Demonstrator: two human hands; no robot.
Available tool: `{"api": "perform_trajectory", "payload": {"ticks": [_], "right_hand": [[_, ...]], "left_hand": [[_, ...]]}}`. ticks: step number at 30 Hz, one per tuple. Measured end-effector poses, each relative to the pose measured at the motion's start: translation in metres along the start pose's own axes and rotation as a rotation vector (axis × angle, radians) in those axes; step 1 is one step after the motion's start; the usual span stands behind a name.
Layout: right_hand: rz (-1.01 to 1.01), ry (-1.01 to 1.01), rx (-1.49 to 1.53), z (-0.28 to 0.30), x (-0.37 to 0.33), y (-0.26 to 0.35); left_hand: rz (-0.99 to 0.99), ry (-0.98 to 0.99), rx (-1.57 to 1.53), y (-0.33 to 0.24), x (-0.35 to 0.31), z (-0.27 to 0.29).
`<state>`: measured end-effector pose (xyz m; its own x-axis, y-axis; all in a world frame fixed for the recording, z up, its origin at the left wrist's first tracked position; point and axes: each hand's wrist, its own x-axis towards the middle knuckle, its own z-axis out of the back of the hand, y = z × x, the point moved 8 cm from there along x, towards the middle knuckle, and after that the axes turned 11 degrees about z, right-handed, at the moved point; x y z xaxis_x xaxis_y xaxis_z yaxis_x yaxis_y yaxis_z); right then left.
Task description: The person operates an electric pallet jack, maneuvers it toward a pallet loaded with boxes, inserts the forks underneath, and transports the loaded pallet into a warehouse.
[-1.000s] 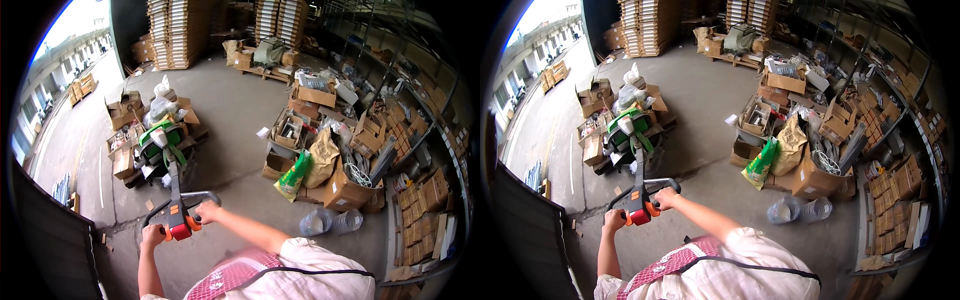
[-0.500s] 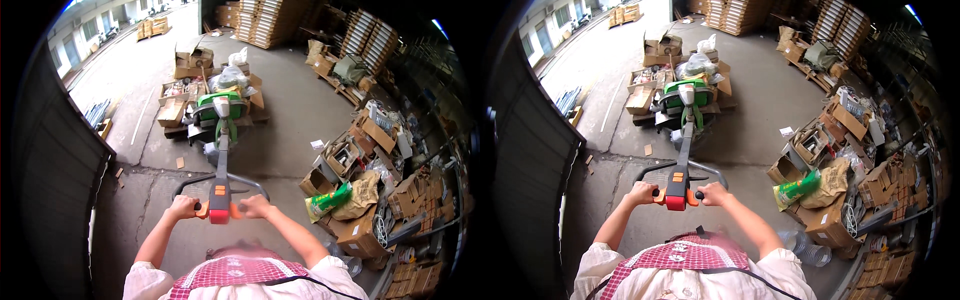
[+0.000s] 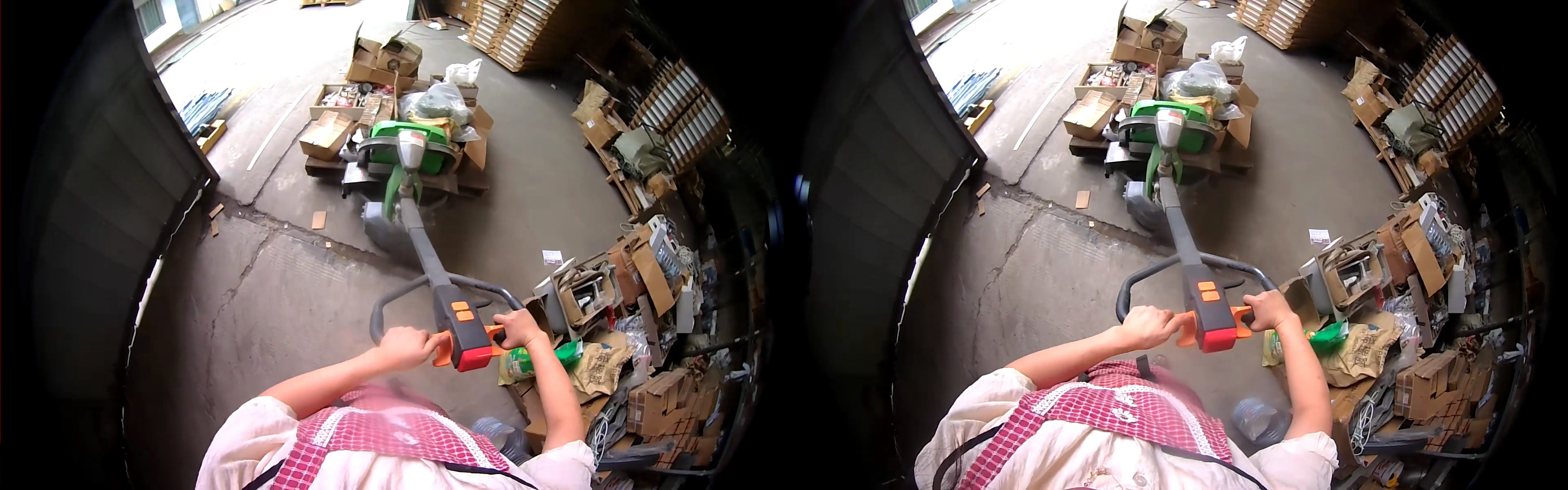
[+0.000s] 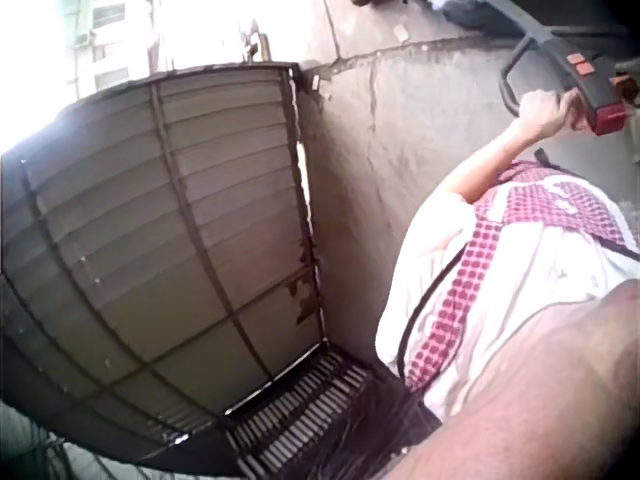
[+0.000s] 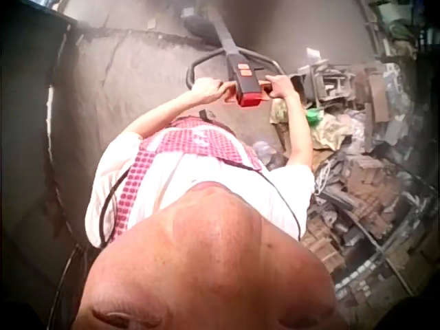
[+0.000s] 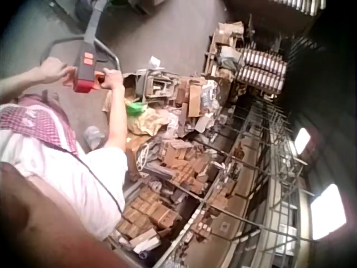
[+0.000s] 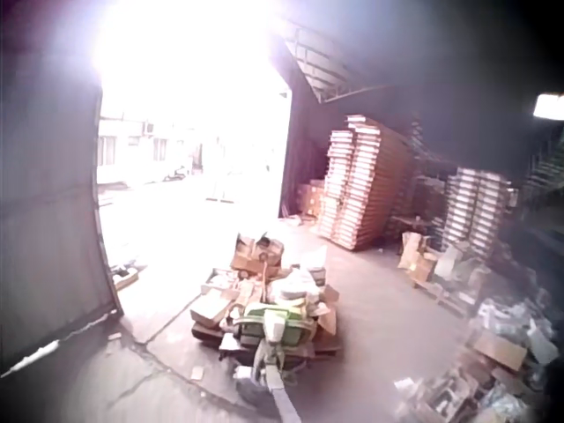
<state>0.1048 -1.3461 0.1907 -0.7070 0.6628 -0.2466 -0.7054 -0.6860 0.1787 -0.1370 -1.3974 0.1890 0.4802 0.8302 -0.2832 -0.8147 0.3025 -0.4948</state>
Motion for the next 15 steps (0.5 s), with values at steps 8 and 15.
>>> {"api": "perform_trajectory", "payload": {"ticks": [8,15], "right_hand": [[0.090,0.169,-0.103,-0.006,-0.041,-0.102],[0.148,0.175,-0.156,0.000,-0.057,-0.160]], "left_hand": [[0.236,0.184,-0.349,-0.084,0.060,-0.030],[0.297,0.178,-0.526,-0.120,0.103,-0.051]]}}
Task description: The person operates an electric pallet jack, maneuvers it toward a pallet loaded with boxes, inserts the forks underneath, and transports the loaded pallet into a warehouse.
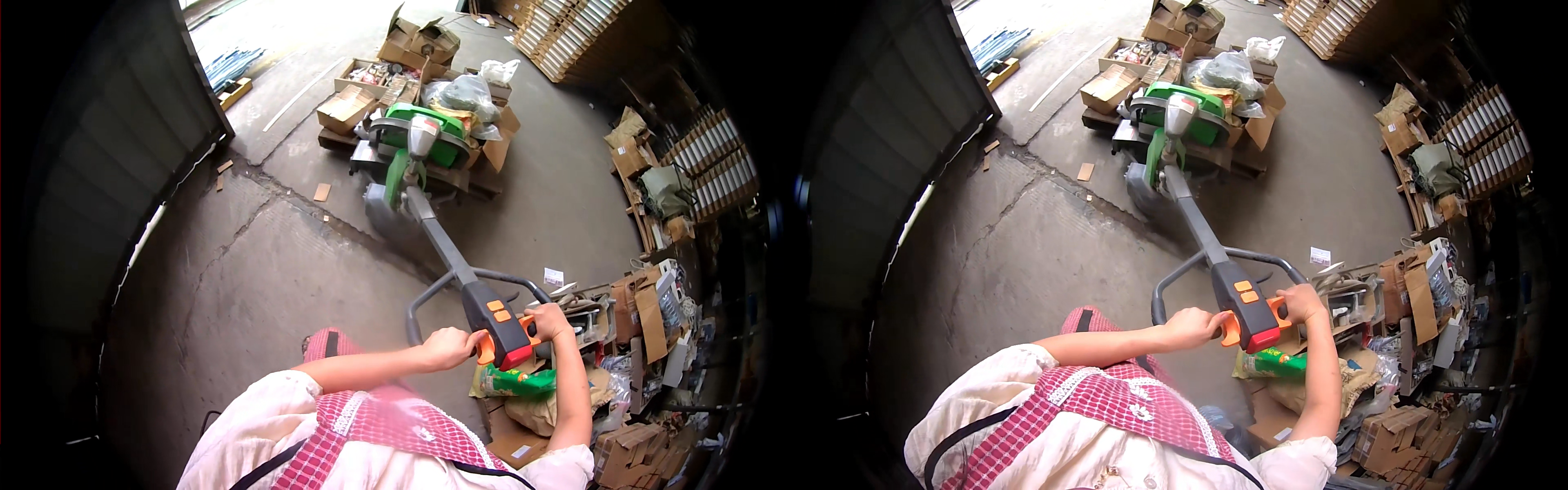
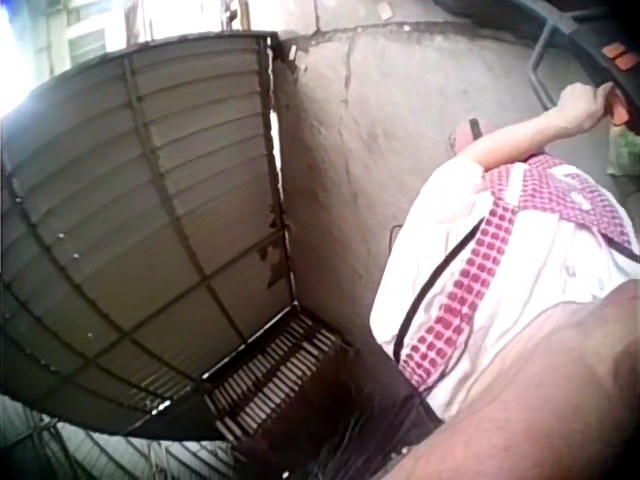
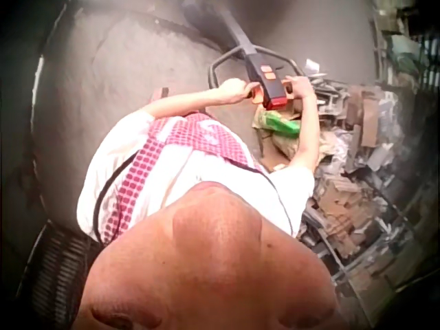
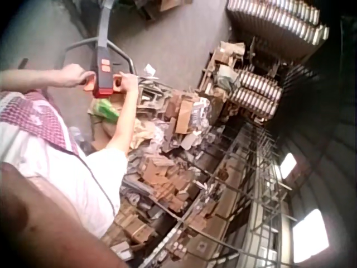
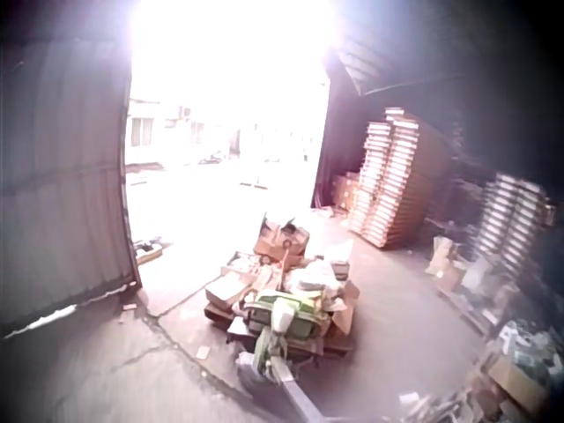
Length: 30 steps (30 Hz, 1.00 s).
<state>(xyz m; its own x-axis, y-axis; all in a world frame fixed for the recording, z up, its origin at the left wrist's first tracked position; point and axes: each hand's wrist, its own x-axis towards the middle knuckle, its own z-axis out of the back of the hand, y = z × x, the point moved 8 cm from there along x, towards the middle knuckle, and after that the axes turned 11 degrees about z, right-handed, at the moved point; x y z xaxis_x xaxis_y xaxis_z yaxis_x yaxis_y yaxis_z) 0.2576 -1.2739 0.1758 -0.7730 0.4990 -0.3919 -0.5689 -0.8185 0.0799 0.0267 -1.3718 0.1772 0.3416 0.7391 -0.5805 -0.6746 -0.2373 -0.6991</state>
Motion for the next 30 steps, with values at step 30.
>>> {"api": "perform_trajectory", "payload": {"ticks": [30], "right_hand": [[0.228,0.168,0.257,0.179,0.041,-0.003]], "left_hand": [[-0.058,-0.237,0.119,-0.097,-0.065,0.152]]}}
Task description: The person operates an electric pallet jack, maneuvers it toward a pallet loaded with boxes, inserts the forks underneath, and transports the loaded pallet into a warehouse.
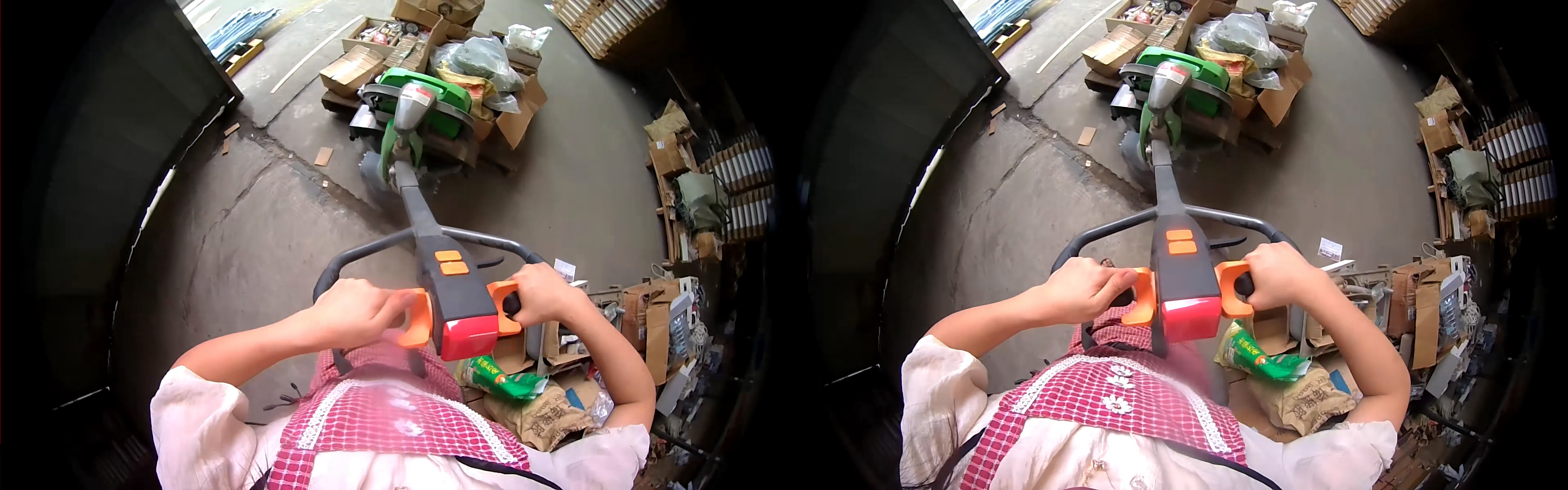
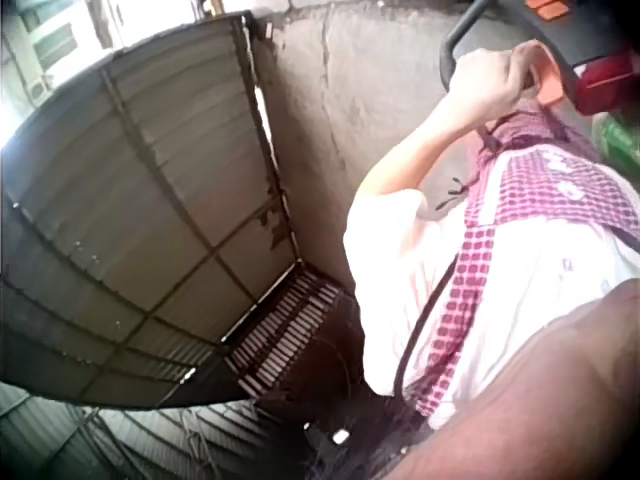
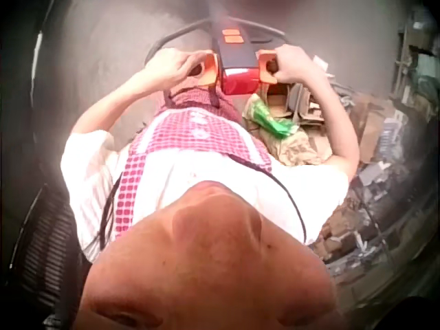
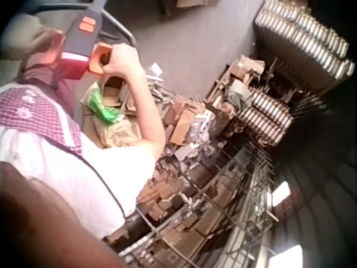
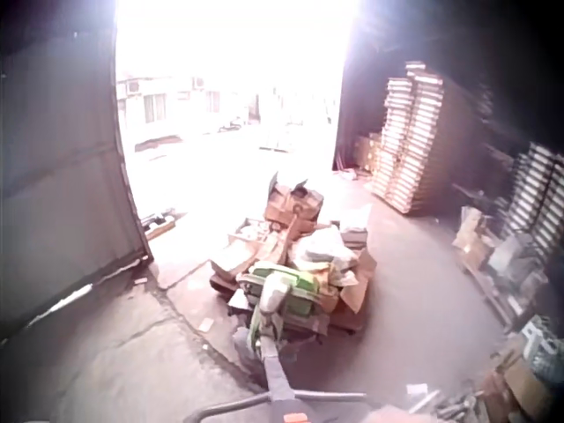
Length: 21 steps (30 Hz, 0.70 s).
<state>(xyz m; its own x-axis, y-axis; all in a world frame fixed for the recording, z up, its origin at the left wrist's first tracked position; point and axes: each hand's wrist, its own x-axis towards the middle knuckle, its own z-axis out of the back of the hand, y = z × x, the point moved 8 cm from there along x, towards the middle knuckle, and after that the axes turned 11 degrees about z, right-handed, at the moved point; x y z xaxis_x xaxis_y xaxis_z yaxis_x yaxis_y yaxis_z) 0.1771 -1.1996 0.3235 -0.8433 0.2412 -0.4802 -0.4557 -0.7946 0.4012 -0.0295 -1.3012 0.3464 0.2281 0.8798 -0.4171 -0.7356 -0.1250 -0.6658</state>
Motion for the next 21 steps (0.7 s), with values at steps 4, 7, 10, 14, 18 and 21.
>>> {"api": "perform_trajectory", "payload": {"ticks": [4,7,10,14,18,21], "right_hand": [[0.065,0.030,-0.091,-0.031,-0.004,0.011],[0.129,-0.092,-0.119,-0.048,-0.018,-0.011],[0.190,-0.242,-0.161,-0.048,-0.027,-0.036],[0.245,-0.373,-0.200,-0.037,-0.012,-0.023],[0.242,-0.376,-0.189,-0.030,0.000,-0.004],[0.179,-0.315,-0.187,-0.022,0.005,-0.002]], "left_hand": [[0.163,-0.056,0.027,0.011,-0.016,-0.026],[0.245,-0.065,0.073,0.009,-0.005,-0.060],[0.260,-0.139,0.010,-0.004,0.009,-0.070],[0.255,-0.145,-0.061,0.003,-0.002,-0.054],[0.211,-0.012,-0.060,0.019,-0.018,-0.058],[0.183,0.061,-0.081,0.020,-0.020,-0.060]]}}
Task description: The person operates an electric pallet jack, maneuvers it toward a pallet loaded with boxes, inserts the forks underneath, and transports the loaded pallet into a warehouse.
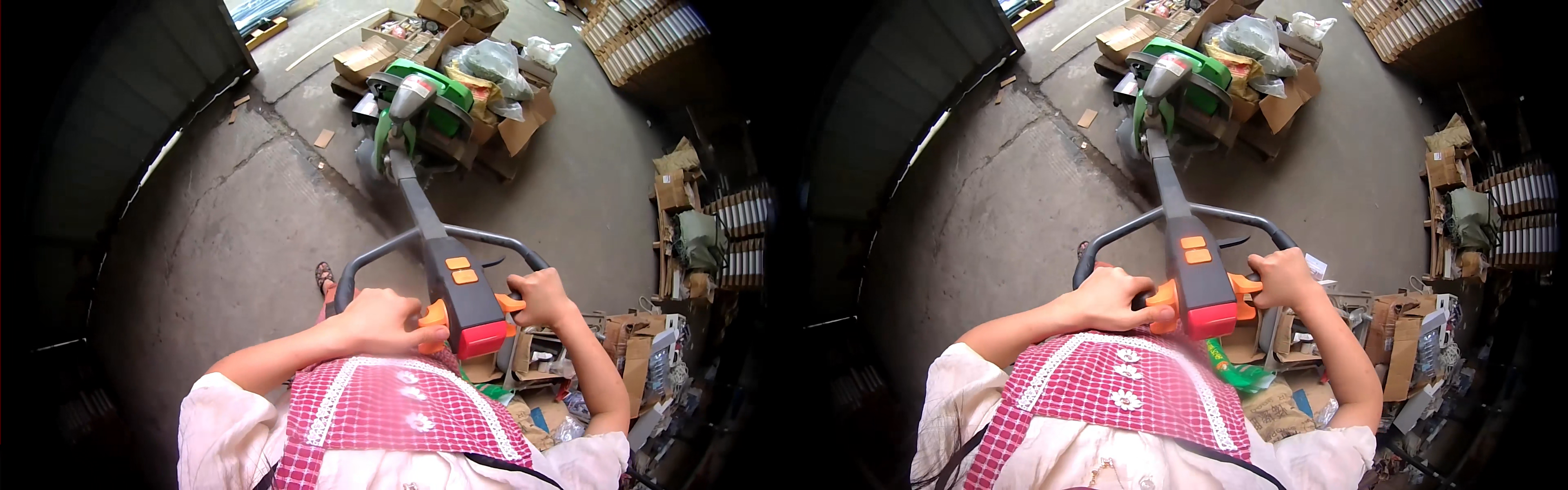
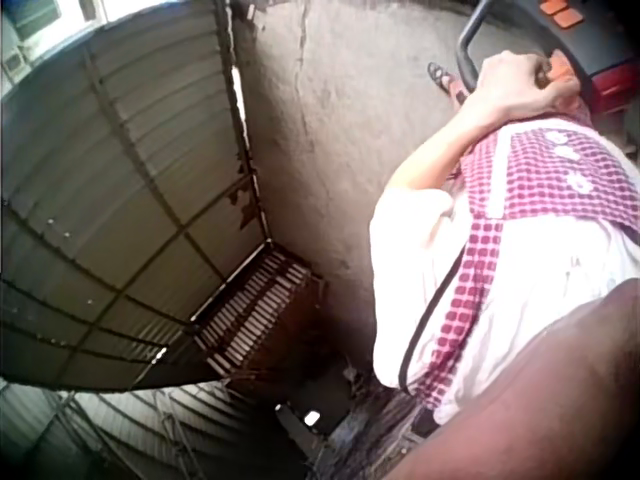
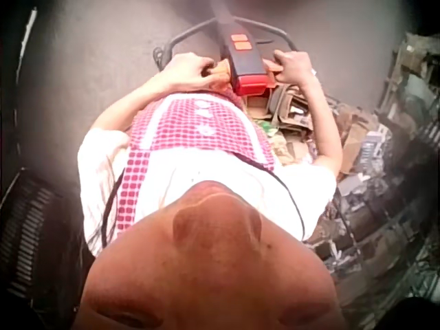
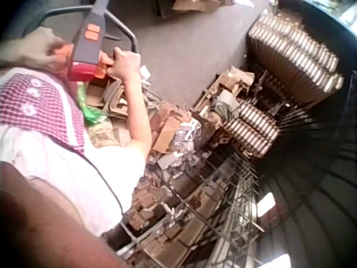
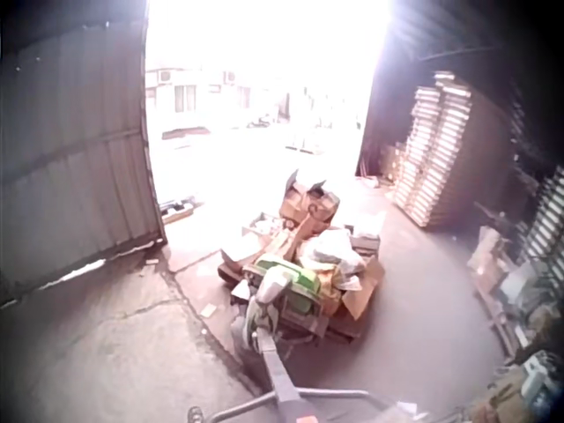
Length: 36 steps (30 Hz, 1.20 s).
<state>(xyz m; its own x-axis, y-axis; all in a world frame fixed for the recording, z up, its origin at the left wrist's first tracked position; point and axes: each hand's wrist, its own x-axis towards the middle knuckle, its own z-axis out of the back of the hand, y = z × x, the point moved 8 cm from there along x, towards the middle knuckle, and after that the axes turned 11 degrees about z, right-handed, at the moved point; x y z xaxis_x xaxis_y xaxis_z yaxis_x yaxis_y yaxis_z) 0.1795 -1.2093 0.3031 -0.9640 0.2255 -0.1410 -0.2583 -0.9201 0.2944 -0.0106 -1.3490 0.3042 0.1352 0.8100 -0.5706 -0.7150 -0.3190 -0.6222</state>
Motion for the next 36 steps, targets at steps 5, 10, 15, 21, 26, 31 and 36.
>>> {"api": "perform_trajectory", "payload": {"ticks": [5,10,15,21,26,31,36], "right_hand": [[-0.127,0.033,-0.070,-0.001,0.045,0.012],[-0.177,-0.022,-0.039,-0.001,-0.004,-0.019],[-0.227,0.058,-0.037,0.013,-0.104,-0.072],[-0.311,0.023,0.026,-0.009,-0.040,-0.013],[-0.314,-0.097,0.080,-0.012,0.000,0.025],[-0.235,-0.163,0.132,0.000,-0.015,0.012],[-0.211,-0.109,0.193,0.005,-0.011,-0.002]], "left_hand": [[-0.020,-0.006,0.044,0.032,-0.005,0.040],[0.100,-0.105,0.154,-0.010,0.025,0.019],[0.065,-0.186,0.104,-0.101,0.063,-0.033],[-0.129,0.046,0.181,-0.031,0.034,0.016],[-0.239,0.026,0.313,0.001,0.012,0.052],[-0.197,-0.111,0.481,-0.009,0.023,0.039],[-0.202,-0.150,0.560,-0.020,0.031,0.039]]}}
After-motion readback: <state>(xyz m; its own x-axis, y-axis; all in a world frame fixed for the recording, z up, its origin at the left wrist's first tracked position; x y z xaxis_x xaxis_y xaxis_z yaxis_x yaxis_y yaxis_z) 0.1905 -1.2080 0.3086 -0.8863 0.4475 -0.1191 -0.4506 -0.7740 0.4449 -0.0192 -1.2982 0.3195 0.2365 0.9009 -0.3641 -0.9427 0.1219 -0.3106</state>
